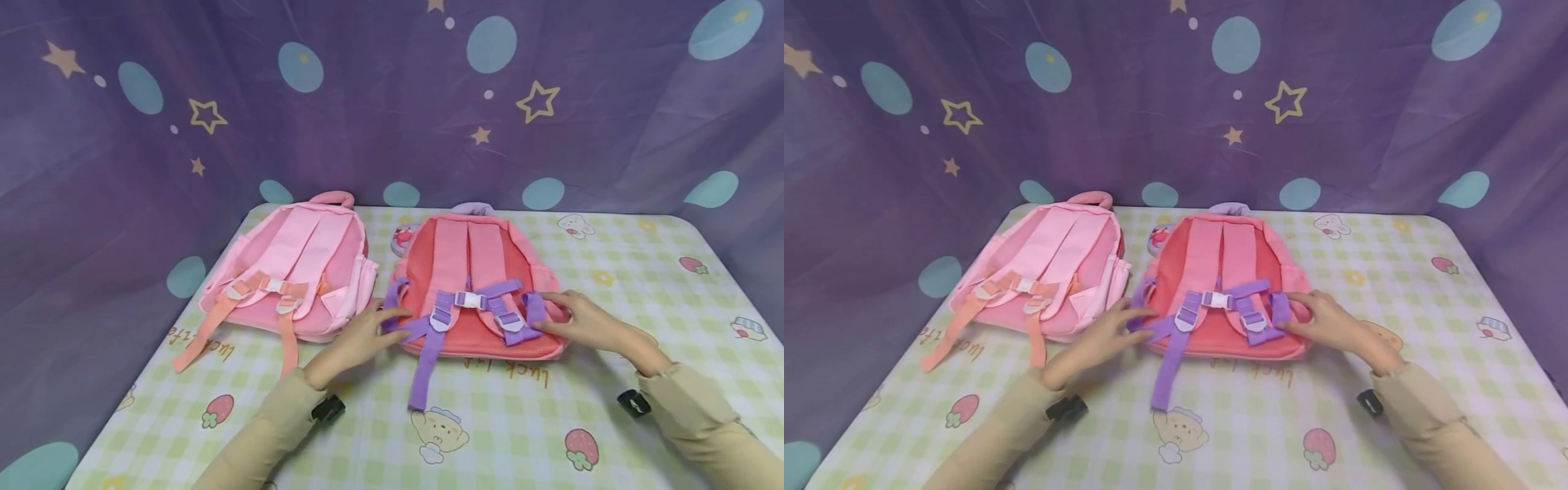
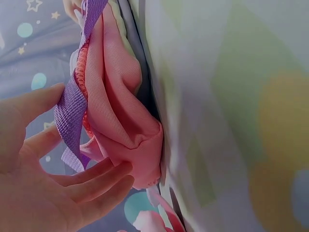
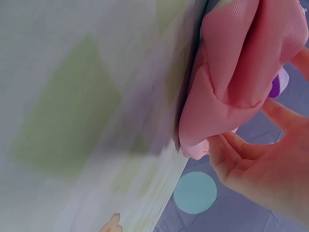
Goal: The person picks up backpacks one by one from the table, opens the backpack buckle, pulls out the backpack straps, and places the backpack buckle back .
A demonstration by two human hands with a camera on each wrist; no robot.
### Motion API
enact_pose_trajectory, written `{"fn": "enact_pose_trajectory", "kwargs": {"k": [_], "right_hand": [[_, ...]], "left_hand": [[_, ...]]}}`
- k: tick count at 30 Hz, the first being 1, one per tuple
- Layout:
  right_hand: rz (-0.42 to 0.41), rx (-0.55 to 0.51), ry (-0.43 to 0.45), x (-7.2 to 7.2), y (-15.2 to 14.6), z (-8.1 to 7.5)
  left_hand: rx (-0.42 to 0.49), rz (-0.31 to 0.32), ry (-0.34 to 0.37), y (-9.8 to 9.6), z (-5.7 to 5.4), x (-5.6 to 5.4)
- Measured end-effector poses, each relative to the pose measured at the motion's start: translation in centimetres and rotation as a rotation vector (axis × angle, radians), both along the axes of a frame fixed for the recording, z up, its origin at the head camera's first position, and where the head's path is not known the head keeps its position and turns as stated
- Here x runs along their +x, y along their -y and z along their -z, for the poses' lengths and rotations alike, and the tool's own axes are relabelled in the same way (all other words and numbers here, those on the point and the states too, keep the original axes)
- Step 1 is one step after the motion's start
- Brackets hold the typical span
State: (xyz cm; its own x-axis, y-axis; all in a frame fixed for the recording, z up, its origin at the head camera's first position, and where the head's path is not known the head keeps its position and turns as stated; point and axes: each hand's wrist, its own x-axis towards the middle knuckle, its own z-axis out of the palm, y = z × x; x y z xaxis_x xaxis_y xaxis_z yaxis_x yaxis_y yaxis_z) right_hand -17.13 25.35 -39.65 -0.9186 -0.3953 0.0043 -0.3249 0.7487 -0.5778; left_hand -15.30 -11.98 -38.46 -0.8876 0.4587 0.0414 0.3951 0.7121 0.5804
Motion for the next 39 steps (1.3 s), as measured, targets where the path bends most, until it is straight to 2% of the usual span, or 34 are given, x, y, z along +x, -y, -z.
{"fn": "enact_pose_trajectory", "kwargs": {"k": [6, 11, 16, 19, 26, 32, 39], "right_hand": [[-0.005, 0.0, -0.011, 0.0, 0.4, -0.3], [-0.013, -0.014, -0.004, 0.3, 0.2, -1.2], [-0.022, -0.04, -0.011, 0.7, -0.2, -2.6], [-0.02, -0.052, -0.023, 0.9, -0.1, -3.7], [-0.031, -0.062, -0.042, 1.1, 1.0, -5.2], [-0.038, -0.061, -0.022, 0.7, 2.5, -5.3], [-0.073, -0.075, -0.054, 0.1, 4.4, -4.8]], "left_hand": [[0.016, 0.001, 0.002, 0.4, -0.1, 0.0], [0.005, -0.005, -0.012, 0.5, -0.5, 0.1], [0.033, -0.055, -0.076, 0.6, -1.5, 0.2], [0.067, -0.057, -0.13, 0.4, -2.3, 0.1], [0.134, 0.019, -0.238, -0.9, -3.7, -0.4], [0.098, 0.08, -0.211, -2.9, -4.3, -0.9], [0.029, 0.132, -0.186, -5.0, -4.3, -1.7]]}}
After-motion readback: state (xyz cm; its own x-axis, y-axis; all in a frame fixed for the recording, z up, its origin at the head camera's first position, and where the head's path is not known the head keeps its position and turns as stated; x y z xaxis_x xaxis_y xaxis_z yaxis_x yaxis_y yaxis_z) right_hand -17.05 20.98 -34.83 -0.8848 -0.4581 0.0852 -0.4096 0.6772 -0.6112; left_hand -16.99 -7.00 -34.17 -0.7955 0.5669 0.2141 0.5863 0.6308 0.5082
